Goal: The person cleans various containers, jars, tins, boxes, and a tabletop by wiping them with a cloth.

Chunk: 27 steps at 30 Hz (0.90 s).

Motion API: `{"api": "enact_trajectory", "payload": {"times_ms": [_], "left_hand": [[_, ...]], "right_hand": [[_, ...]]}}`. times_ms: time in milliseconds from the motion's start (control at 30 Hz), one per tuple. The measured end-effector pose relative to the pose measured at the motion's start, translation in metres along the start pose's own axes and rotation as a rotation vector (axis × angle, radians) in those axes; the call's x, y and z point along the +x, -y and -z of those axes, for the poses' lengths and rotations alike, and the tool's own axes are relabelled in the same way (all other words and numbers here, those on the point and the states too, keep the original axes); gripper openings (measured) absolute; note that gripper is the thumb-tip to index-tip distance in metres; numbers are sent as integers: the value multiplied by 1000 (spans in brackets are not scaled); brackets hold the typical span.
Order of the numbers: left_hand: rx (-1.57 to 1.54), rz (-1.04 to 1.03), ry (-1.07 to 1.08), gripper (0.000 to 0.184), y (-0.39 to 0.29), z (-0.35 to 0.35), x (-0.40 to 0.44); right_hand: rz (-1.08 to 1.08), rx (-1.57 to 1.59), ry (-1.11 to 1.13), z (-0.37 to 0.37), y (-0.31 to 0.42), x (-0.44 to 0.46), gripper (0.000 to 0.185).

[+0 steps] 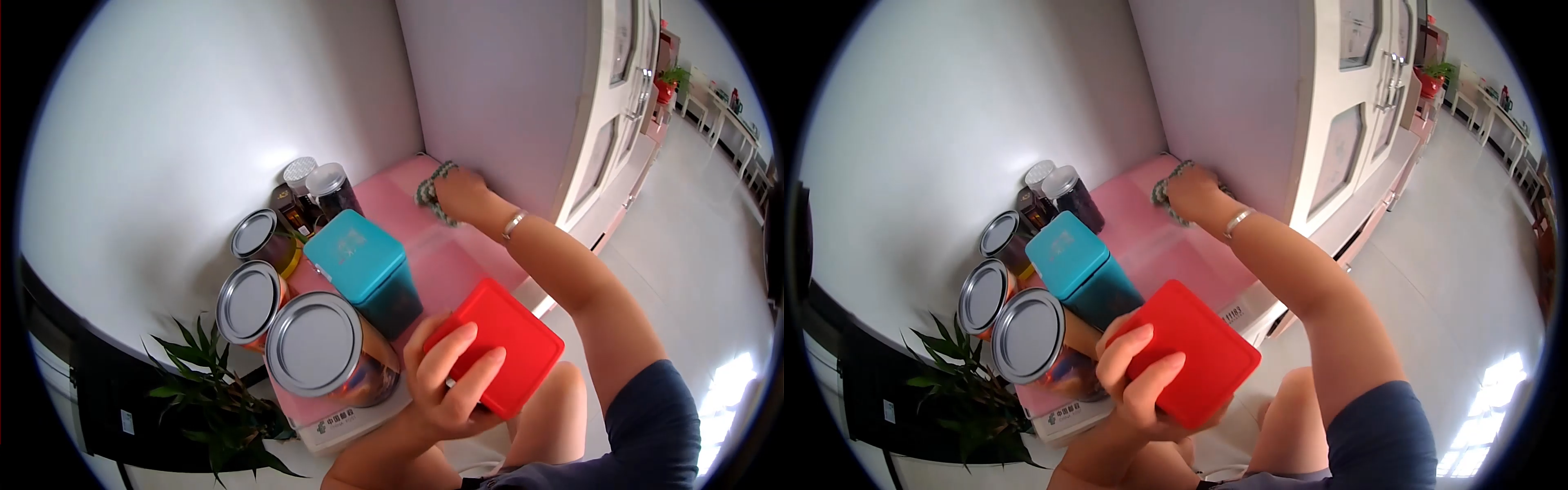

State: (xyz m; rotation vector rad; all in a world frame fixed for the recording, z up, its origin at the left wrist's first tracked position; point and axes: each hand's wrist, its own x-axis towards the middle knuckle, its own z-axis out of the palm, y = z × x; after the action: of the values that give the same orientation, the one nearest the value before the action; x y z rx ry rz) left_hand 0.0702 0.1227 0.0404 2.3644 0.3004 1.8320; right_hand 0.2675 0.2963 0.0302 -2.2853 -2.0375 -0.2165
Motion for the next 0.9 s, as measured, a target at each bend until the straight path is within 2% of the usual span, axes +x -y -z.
{"api": "enact_trajectory", "payload": {"times_ms": [67, 167, 233, 333, 367, 433, 467, 533, 567, 600, 633, 667, 700, 733, 800, 833, 900], "left_hand": [[-55, 79, 1, 49, 0, 2, -3], [-52, 59, -82, 47, 2, -4, -4], [-27, 85, -107, 43, 1, -5, -7], [-37, 134, -115, 42, 6, -8, -12], [-3, 54, -171, 43, 12, -12, -14], [33, -23, -235, 43, 16, -17, -17], [31, -40, -256, 42, 15, -19, -18], [29, -59, -283, 42, 15, -21, -19], [29, -68, -295, 41, 16, -22, -20], [29, -76, -305, 41, 15, -20, -20], [29, -84, -315, 41, 14, -19, -19], [22, -54, -224, 41, 11, -12, -19], [20, -40, -180, 41, 9, -4, -16], [18, -26, -136, 41, 7, 4, -14], [-4, 4, 70, 42, 4, 15, -10], [-10, 15, 137, 42, 3, 17, -9], [-66, 49, 62, 41, 1, 12, -9]], "right_hand": [[-3, 29, 6, 1, 4, 29, 22], [-12, 128, 9, -16, 7, 73, 24], [-69, 107, -121, -26, 15, 93, 28], [33, 246, -143, -28, 23, 95, 32], [35, 248, -129, -25, 26, 88, 32], [386, 340, 87, -11, 28, 75, 34], [387, 335, 91, -9, 27, 68, 34], [763, 503, 261, -7, 25, 55, 37], [772, 480, 262, -6, 23, 52, 39], [774, 472, 259, -8, 18, 55, 39], [639, 405, 157, -15, 13, 62, 37], [504, 340, 54, -17, 11, 69, 36], [350, 243, 92, -9, 11, 73, 34], [354, 241, 88, -10, 15, 74, 34], [-30, 59, -29, -14, 27, 76, 33], [-27, 58, -31, -16, 34, 76, 33], [146, -60, -77, -22, 47, 74, 33]]}}
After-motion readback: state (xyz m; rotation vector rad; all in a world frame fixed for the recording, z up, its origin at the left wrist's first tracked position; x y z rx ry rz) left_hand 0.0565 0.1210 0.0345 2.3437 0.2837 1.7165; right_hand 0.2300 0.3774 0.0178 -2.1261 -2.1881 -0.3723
